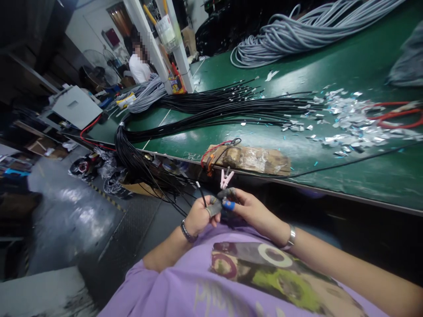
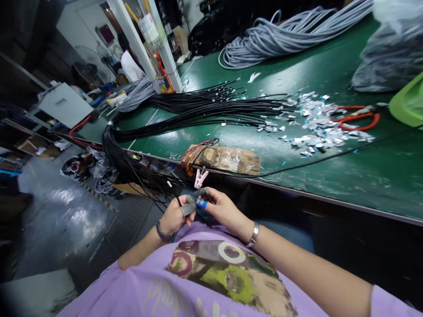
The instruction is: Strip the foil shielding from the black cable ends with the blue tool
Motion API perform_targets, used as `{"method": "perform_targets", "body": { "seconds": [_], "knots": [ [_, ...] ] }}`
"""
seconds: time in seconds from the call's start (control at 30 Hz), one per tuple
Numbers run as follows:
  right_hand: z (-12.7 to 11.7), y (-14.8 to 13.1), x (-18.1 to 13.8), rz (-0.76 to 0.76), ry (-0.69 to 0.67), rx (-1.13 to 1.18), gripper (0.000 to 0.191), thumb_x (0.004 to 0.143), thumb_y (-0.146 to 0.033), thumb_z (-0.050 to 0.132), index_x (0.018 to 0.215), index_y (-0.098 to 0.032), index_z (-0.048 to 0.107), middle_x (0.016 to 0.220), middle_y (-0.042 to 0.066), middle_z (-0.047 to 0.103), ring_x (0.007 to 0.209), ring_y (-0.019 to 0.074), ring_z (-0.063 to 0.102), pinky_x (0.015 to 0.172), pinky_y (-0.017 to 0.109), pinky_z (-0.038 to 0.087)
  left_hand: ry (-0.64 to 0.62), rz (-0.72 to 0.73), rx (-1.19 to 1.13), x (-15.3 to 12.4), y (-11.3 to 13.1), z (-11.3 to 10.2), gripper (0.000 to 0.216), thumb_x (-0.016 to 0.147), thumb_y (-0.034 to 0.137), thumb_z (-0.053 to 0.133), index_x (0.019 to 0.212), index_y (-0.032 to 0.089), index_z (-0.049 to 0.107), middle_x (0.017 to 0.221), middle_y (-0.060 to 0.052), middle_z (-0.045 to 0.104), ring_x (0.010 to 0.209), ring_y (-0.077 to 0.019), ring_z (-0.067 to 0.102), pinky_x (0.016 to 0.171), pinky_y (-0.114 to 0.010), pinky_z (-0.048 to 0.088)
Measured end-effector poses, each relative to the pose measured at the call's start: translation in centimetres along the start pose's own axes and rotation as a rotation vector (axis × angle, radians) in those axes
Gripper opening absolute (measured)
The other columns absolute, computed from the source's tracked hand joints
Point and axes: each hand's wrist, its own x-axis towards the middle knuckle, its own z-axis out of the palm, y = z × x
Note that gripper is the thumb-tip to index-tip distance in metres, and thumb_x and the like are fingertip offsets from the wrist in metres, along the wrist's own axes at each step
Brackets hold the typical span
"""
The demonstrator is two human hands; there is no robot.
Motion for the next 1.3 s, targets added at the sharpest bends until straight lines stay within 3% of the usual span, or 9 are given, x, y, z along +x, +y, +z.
{"method": "perform_targets", "body": {
  "seconds": [0.07,0.17,0.3,0.43,0.53,0.63,0.87,1.1,1.3],
  "knots": [
    [-0.1,0.3,0.2,-0.023,0.008,-0.018,0.033,0.062,-0.046,0.073,0.076,-0.019,0.059,0.070,-0.001,0.059,0.061,0.0134,0.050,0.057,0.027,0.041,0.018,0.071,0.098,0.0,-0.3,0.1,0.038,0.067,0.053,0.065,0.065,0.018,0.049,0.050,0.003,0.053,0.037,-0.0069,0.043,0.039,-0.020,0.034],
    [-0.2,0.5,0.3,-0.025,0.088,-0.066,0.034,0.061,-0.047,0.073,0.068,-0.019,0.056,0.062,-0.003,0.055,0.056,0.0117,0.047,0.053,0.026,0.040,0.176,0.353,0.365,-0.3,-0.8,0.2,0.017,0.072,0.034,0.063,0.075,0.019,0.057,0.068,-0.002,0.061,0.060,-0.0125,0.055,0.059,-0.024,0.045],
    [0.0,0.3,0.2,0.009,0.141,-0.088,0.039,0.059,-0.052,0.073,0.062,-0.020,0.051,0.055,-0.005,0.049,0.050,0.0094,0.039,0.046,0.023,0.032,0.304,0.553,0.712,-0.5,-1.3,0.1,0.004,0.068,0.017,0.060,0.069,0.020,0.060,0.069,-0.005,0.059,0.065,-0.0158,0.052,0.066,-0.028,0.042],
    [0.0,0.1,0.1,0.063,0.149,-0.057,0.045,0.062,-0.061,0.068,0.057,-0.020,0.049,0.049,-0.006,0.042,0.044,0.0077,0.031,0.041,0.023,0.023,0.185,0.457,0.589,-0.4,-1.1,0.0,0.014,0.075,0.026,0.059,0.064,0.019,0.054,0.060,-0.001,0.054,0.057,-0.0124,0.046,0.059,-0.025,0.038],
    [-0.3,0.2,0.0,0.091,0.134,-0.019,0.049,0.068,-0.067,0.059,0.058,-0.020,0.051,0.044,-0.007,0.038,0.041,0.0074,0.028,0.039,0.022,0.019,0.124,0.256,0.300,-0.4,-0.6,0.0,0.035,0.077,0.048,0.059,0.062,0.019,0.047,0.050,0.004,0.046,0.045,-0.0083,0.038,0.047,-0.022,0.032],
    [-0.4,0.3,-0.1,0.103,0.084,0.008,0.045,0.065,-0.062,0.066,0.064,-0.018,0.057,0.046,-0.007,0.040,0.043,0.0070,0.030,0.041,0.022,0.021,0.129,0.111,0.134,-0.5,-0.3,-0.2,0.046,0.072,0.062,0.059,0.061,0.019,0.045,0.042,0.007,0.040,0.034,-0.0052,0.028,0.038,-0.020,0.022],
    [0.5,0.1,-0.3,0.132,-0.020,0.092,0.045,0.056,-0.049,0.078,0.082,-0.018,0.059,0.058,-0.006,0.052,0.047,0.0068,0.037,0.044,0.022,0.028,0.139,0.102,0.081,-0.7,-0.7,-0.4,0.050,0.070,0.065,0.058,0.060,0.019,0.044,0.040,0.007,0.041,0.032,-0.0038,0.027,0.036,-0.020,0.018],
    [0.5,0.7,0.1,0.056,0.032,-0.002,0.042,0.055,-0.052,0.078,0.066,-0.019,0.054,0.056,-0.006,0.049,0.048,0.0075,0.038,0.044,0.023,0.030,0.046,0.134,0.159,-1.0,0.0,0.2,0.051,0.062,0.061,0.069,0.057,0.017,0.044,0.045,0.007,0.040,0.043,-0.0041,0.030,0.043,-0.019,0.025],
    [0.5,0.9,0.2,0.195,0.026,0.115,0.050,0.062,-0.065,0.066,0.057,-0.021,0.044,0.041,-0.009,0.035,0.038,0.0052,0.024,0.038,0.021,0.018,-0.059,-0.004,0.103,-1.2,0.2,0.2,0.053,0.058,0.064,0.071,0.059,0.017,0.045,0.041,0.008,0.040,0.037,-0.0038,0.029,0.039,-0.019,0.021]
  ]
}}
